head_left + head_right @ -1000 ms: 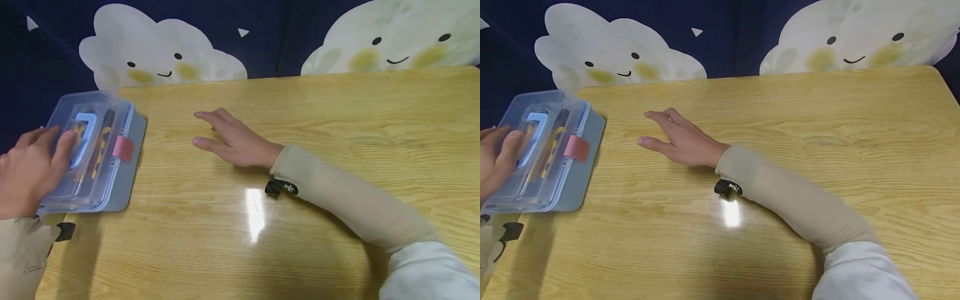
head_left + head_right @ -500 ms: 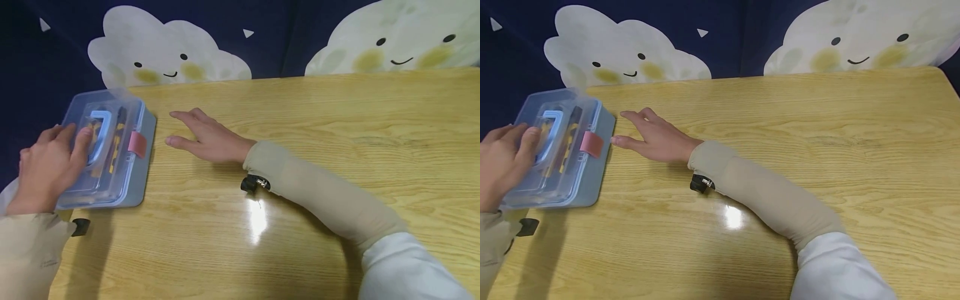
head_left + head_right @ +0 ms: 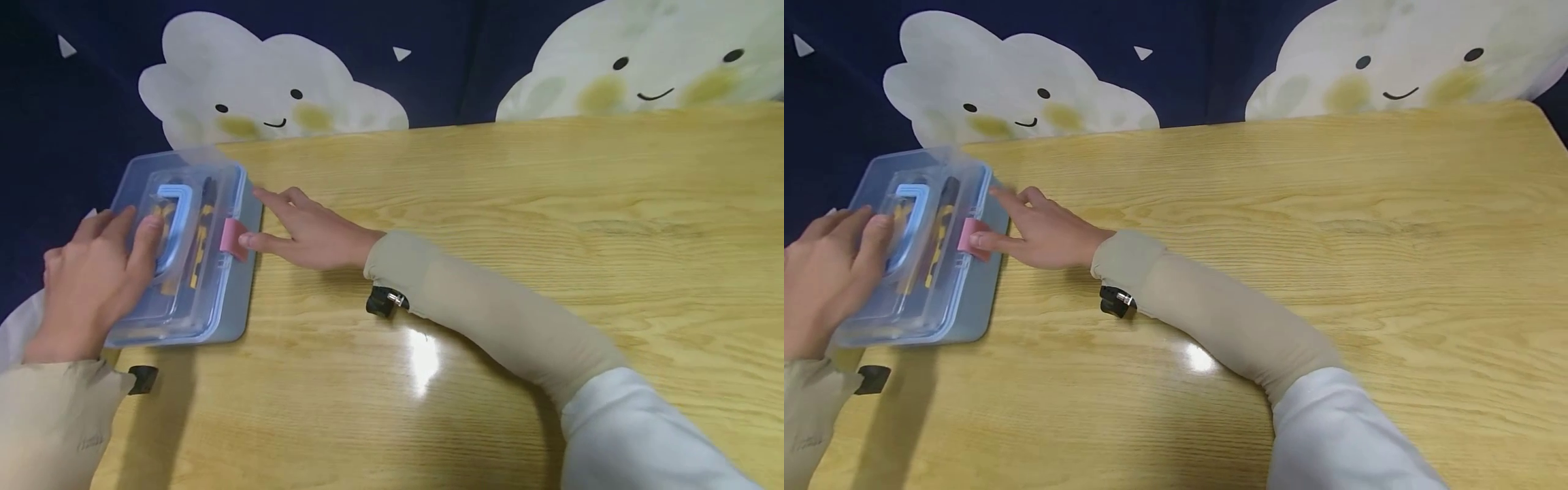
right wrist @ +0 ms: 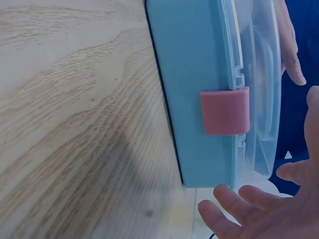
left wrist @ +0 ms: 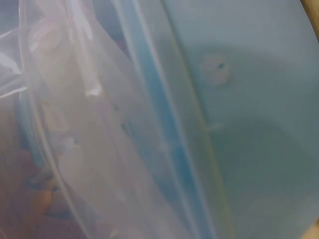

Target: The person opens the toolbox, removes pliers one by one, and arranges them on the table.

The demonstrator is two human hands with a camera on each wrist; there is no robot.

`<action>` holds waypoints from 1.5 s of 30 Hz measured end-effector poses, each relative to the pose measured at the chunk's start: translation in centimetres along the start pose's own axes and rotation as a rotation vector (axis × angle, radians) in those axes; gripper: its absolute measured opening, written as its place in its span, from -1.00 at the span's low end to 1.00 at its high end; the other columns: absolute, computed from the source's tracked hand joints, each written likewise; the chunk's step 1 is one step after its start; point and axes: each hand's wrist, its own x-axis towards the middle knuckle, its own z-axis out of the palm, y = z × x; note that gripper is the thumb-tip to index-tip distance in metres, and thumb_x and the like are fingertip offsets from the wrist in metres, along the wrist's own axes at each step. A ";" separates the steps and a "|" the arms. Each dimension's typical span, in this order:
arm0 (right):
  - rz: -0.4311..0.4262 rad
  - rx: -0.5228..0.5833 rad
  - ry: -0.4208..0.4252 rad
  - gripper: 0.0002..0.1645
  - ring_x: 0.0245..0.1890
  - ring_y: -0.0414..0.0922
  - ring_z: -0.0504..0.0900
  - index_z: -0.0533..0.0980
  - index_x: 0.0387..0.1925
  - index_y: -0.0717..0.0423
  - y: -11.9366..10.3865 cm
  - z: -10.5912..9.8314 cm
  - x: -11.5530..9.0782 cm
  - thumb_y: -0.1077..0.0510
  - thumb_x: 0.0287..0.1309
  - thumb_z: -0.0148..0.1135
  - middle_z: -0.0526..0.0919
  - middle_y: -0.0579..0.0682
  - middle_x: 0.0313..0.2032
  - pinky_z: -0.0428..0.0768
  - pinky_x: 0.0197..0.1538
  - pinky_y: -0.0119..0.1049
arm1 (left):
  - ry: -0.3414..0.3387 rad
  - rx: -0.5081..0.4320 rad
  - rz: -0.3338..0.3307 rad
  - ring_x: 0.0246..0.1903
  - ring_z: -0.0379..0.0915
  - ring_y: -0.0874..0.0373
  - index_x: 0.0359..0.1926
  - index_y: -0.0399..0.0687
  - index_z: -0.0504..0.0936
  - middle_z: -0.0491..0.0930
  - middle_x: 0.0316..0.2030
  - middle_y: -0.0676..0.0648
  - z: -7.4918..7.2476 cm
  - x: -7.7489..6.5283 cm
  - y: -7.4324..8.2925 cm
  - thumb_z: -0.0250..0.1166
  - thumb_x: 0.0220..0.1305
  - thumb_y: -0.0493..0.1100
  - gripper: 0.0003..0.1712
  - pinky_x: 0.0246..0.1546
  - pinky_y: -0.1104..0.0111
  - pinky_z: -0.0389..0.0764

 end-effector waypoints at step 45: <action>0.236 -0.019 0.097 0.28 -0.58 -0.20 0.67 -0.72 0.54 -0.45 -3.5 1.4 0.3 -0.63 0.29 -0.09 0.71 -0.03 -0.40 0.56 -0.49 -0.27 | 0.053 -0.061 0.189 0.42 0.22 -0.53 0.49 -0.35 0.32 0.31 0.39 -0.59 0.4 -1.6 6.0 -0.34 0.64 0.28 -0.14 0.04 -0.50 0.22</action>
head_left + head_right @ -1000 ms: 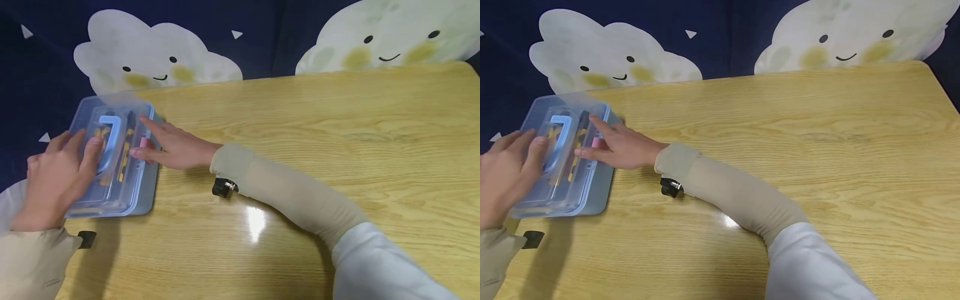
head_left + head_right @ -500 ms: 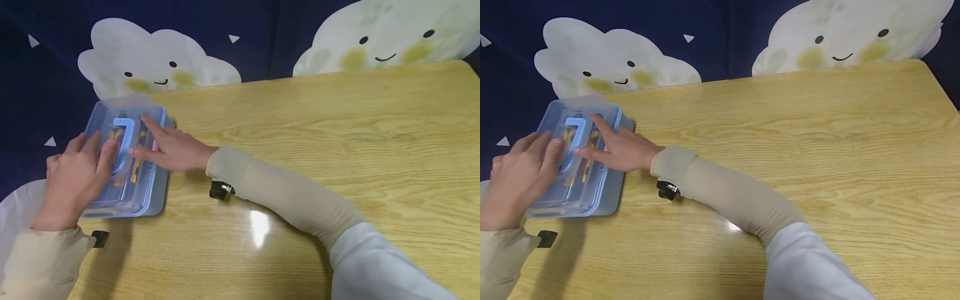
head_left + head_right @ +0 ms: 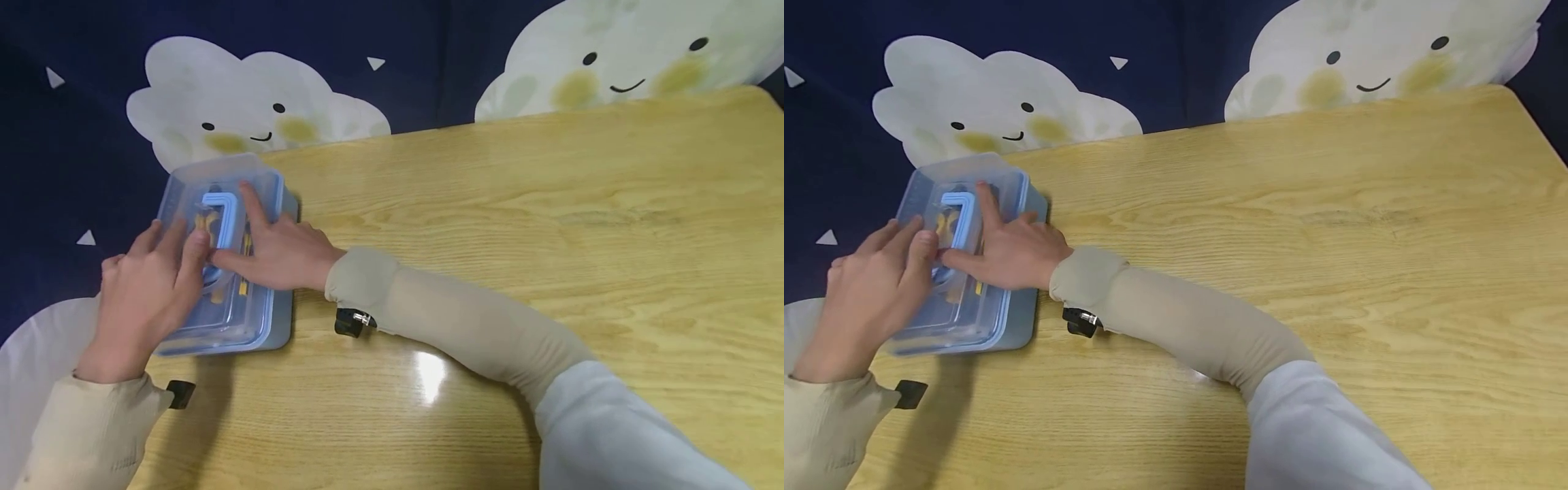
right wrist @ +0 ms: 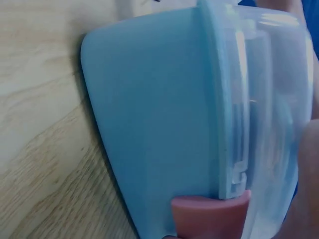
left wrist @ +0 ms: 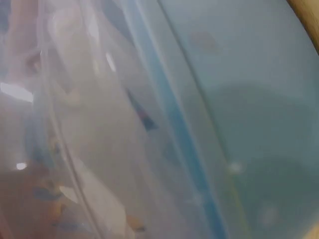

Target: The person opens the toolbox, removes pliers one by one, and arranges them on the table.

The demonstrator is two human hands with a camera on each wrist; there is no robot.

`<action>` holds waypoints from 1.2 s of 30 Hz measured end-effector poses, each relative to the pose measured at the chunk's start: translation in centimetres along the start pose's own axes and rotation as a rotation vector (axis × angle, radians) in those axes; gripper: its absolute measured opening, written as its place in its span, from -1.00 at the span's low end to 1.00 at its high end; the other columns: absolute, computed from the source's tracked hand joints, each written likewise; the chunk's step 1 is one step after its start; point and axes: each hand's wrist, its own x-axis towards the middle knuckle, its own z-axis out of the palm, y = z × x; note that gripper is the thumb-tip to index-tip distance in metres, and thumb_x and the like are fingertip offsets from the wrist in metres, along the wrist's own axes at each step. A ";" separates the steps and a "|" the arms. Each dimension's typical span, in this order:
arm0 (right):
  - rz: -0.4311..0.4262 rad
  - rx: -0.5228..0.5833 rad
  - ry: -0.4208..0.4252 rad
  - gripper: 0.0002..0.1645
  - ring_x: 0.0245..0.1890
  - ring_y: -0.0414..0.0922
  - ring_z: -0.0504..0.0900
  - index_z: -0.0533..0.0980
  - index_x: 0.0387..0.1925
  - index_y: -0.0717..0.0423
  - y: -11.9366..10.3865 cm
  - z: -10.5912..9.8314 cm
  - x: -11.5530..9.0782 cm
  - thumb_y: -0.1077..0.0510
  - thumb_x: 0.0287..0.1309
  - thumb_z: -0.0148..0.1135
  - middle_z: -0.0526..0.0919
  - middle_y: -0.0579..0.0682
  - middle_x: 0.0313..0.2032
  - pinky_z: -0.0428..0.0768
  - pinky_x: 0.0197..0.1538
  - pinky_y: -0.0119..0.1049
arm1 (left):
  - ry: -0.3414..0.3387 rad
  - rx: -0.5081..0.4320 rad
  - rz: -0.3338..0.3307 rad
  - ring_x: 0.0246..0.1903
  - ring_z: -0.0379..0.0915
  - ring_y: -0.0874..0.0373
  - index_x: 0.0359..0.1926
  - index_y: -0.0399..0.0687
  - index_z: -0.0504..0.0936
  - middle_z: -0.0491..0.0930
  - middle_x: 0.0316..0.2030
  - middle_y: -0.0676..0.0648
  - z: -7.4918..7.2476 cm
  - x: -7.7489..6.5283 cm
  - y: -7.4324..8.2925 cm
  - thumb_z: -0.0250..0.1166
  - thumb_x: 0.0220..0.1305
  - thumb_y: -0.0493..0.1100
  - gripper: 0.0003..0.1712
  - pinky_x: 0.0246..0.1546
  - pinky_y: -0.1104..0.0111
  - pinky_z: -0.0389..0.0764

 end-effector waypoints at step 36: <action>0.025 0.024 0.088 0.19 0.33 0.15 0.59 -0.70 0.48 -0.67 4.0 -1.2 -0.2 -0.72 0.22 -0.16 0.04 0.30 0.62 0.64 0.22 0.05 | -0.165 -0.212 0.137 0.58 -0.11 -0.45 0.65 -0.11 -0.02 -0.17 0.68 -0.16 0.5 0.2 -1.4 -0.12 0.65 0.10 -0.26 0.51 -0.39 0.00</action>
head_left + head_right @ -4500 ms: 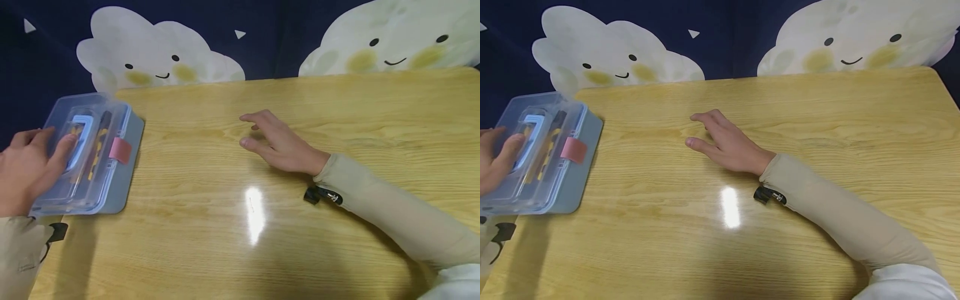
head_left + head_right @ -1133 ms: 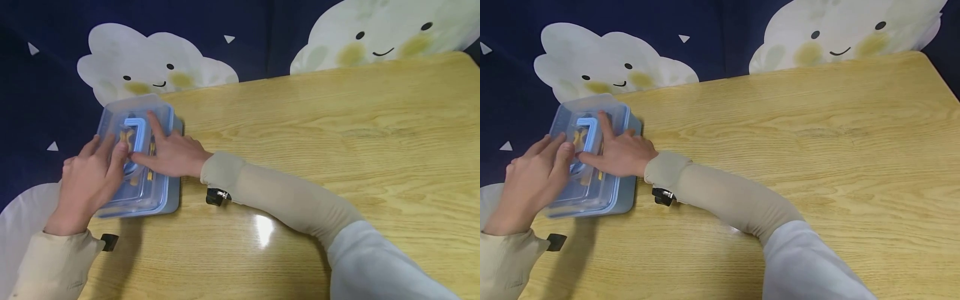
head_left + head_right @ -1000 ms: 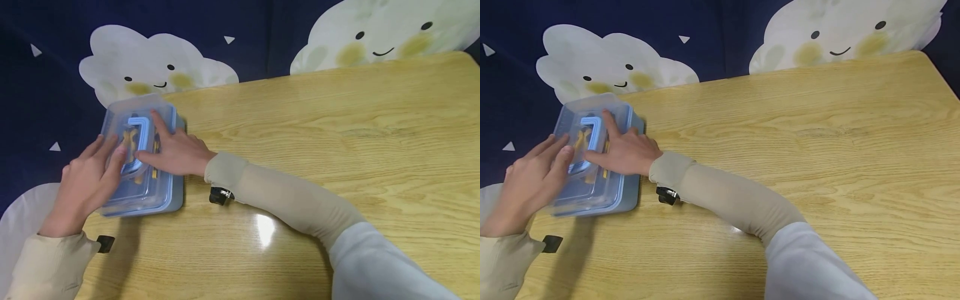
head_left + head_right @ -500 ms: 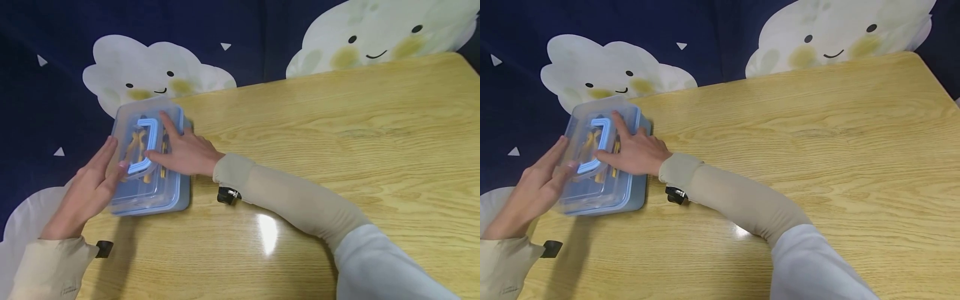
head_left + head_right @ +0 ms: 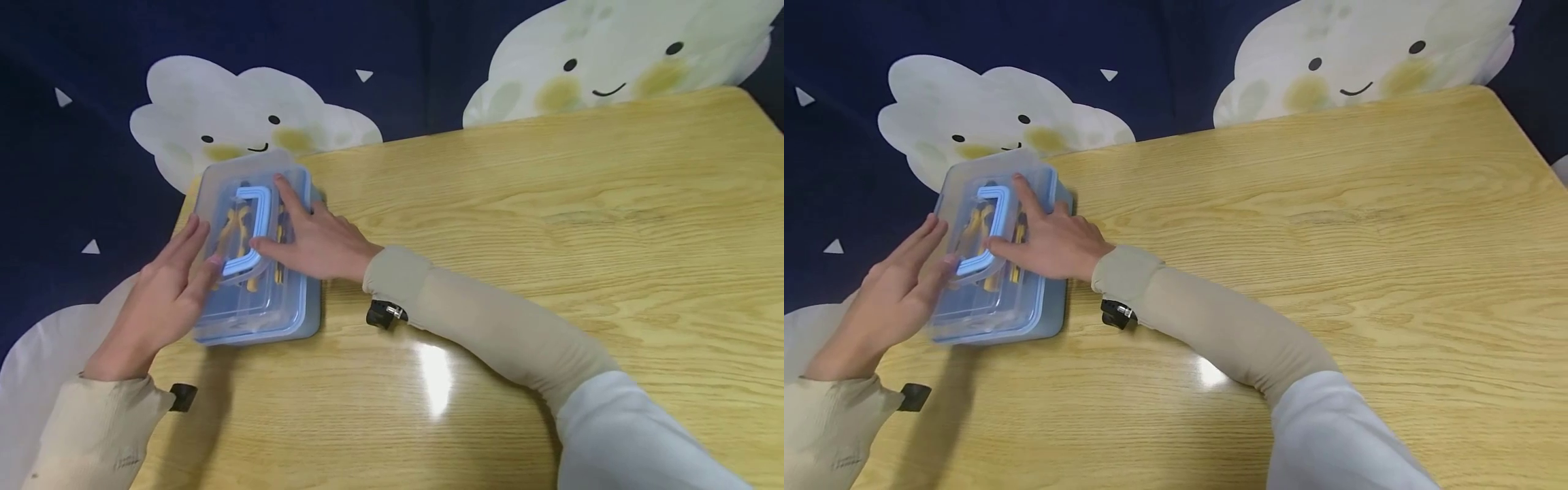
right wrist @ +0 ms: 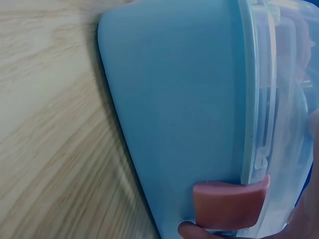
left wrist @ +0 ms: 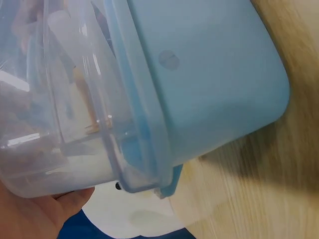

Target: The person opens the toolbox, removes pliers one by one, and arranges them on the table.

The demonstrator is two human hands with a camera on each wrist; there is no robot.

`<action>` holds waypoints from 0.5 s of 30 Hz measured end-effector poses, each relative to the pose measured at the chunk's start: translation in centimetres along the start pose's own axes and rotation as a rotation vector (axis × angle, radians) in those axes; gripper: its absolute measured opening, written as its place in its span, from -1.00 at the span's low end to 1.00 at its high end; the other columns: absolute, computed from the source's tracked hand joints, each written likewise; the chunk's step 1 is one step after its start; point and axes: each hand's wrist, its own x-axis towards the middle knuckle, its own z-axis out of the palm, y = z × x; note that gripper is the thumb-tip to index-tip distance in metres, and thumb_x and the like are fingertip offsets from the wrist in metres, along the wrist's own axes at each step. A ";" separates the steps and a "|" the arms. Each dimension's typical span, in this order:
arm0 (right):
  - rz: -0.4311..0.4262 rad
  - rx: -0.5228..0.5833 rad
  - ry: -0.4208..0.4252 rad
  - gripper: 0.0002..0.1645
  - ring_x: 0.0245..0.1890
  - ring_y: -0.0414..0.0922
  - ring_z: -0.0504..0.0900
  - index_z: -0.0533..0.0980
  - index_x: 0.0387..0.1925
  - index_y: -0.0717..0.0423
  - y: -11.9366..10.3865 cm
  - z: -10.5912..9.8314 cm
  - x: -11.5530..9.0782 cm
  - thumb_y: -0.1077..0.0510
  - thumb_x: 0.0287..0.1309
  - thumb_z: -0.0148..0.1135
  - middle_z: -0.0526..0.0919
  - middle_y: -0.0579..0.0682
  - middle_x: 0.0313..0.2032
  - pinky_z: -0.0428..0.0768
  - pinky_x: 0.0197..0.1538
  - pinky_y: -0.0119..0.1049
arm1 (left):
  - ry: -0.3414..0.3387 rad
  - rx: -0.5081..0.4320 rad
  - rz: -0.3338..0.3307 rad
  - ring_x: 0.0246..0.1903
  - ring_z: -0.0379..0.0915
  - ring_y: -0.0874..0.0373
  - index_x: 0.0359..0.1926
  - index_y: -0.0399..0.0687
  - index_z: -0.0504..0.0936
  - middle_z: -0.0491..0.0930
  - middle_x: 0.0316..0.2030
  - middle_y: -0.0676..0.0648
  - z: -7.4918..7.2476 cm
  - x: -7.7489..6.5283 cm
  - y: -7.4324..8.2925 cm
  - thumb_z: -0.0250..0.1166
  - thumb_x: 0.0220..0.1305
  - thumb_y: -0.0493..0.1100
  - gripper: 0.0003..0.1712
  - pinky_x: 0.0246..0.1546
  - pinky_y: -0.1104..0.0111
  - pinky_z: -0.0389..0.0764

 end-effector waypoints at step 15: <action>0.007 0.036 0.020 0.17 0.47 0.15 0.44 -0.67 0.46 -0.75 2.0 -1.9 -1.2 -0.70 0.22 -0.11 0.05 0.26 0.62 0.59 0.32 0.08 | 0.029 0.033 0.018 0.58 -0.02 -0.41 0.64 -0.10 0.06 -0.07 0.67 -0.17 0.8 1.4 2.4 -0.12 0.63 0.16 -0.25 0.43 -0.45 0.13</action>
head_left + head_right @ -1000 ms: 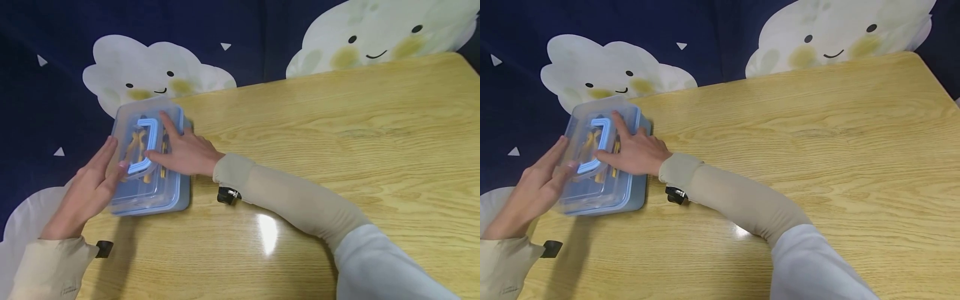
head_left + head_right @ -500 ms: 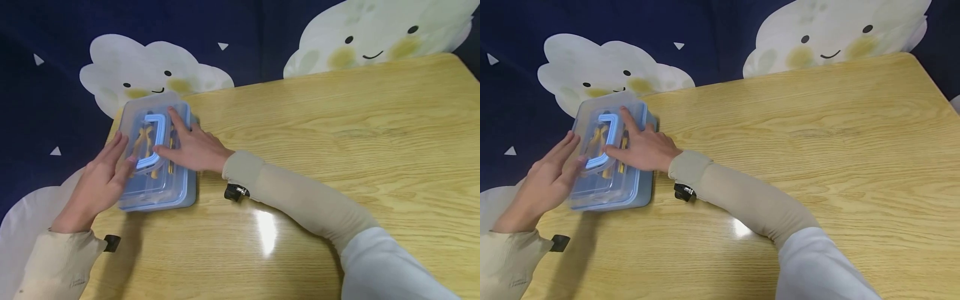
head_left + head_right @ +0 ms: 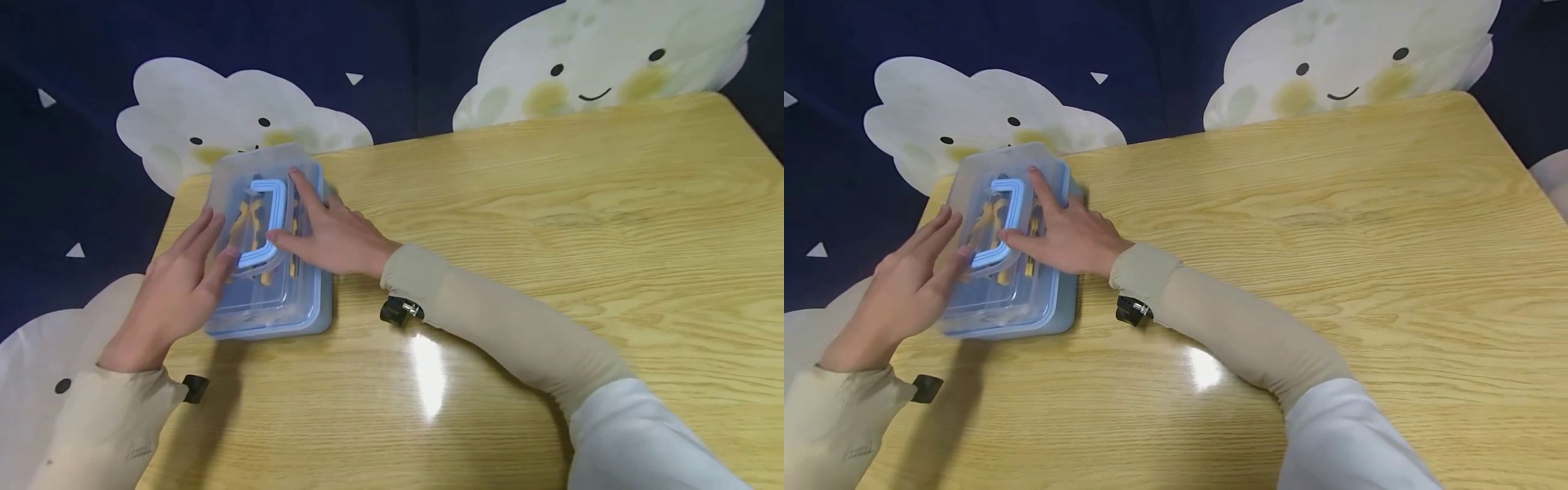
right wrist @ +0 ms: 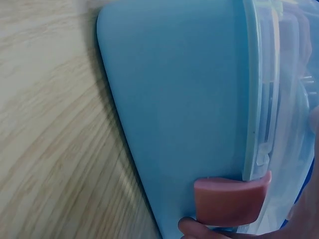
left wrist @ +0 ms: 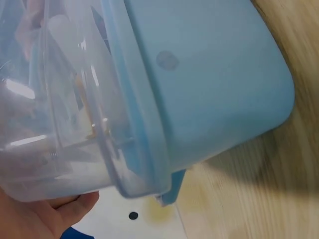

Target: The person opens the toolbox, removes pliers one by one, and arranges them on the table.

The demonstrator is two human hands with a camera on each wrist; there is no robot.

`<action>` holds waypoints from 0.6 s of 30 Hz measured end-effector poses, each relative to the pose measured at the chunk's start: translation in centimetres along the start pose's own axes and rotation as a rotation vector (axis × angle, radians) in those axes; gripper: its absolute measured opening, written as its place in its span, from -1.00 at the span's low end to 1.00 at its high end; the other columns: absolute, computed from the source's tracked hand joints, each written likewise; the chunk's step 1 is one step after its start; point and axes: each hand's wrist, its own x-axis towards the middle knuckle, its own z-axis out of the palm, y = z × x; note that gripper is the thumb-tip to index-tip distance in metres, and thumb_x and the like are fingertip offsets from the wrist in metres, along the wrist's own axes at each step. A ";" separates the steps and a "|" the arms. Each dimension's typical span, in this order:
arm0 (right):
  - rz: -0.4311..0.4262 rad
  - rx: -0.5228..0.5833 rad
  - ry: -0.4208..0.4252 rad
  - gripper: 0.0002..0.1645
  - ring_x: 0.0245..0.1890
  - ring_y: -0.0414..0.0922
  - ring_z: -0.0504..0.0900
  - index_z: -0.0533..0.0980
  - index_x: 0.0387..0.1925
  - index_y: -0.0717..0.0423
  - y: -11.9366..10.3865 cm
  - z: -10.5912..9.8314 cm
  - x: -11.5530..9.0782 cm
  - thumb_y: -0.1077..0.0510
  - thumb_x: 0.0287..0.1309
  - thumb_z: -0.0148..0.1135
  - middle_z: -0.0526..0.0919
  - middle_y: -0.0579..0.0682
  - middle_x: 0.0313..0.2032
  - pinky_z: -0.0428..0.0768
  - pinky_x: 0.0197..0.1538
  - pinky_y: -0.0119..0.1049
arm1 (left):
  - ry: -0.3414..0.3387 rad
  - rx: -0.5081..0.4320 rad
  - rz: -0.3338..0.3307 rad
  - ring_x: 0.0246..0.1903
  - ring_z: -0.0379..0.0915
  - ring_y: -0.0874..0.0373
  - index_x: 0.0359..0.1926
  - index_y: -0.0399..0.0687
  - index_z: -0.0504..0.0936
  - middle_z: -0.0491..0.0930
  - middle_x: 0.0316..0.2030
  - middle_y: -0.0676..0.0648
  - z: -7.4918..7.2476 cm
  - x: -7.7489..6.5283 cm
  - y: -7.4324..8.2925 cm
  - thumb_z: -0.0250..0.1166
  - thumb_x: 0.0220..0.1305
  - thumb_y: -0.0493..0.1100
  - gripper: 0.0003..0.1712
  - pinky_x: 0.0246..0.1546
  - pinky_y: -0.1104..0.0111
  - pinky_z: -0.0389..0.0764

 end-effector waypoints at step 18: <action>0.013 -0.016 0.077 0.13 0.44 0.10 0.45 -0.59 0.49 -0.77 3.6 -2.9 -1.9 -0.66 0.25 -0.07 0.18 0.21 0.59 0.60 0.28 0.07 | -0.011 -0.053 0.082 0.60 0.03 -0.31 0.61 -0.06 0.18 0.05 0.65 -0.15 1.0 2.1 3.3 0.01 0.57 0.24 -0.21 0.47 -0.38 0.19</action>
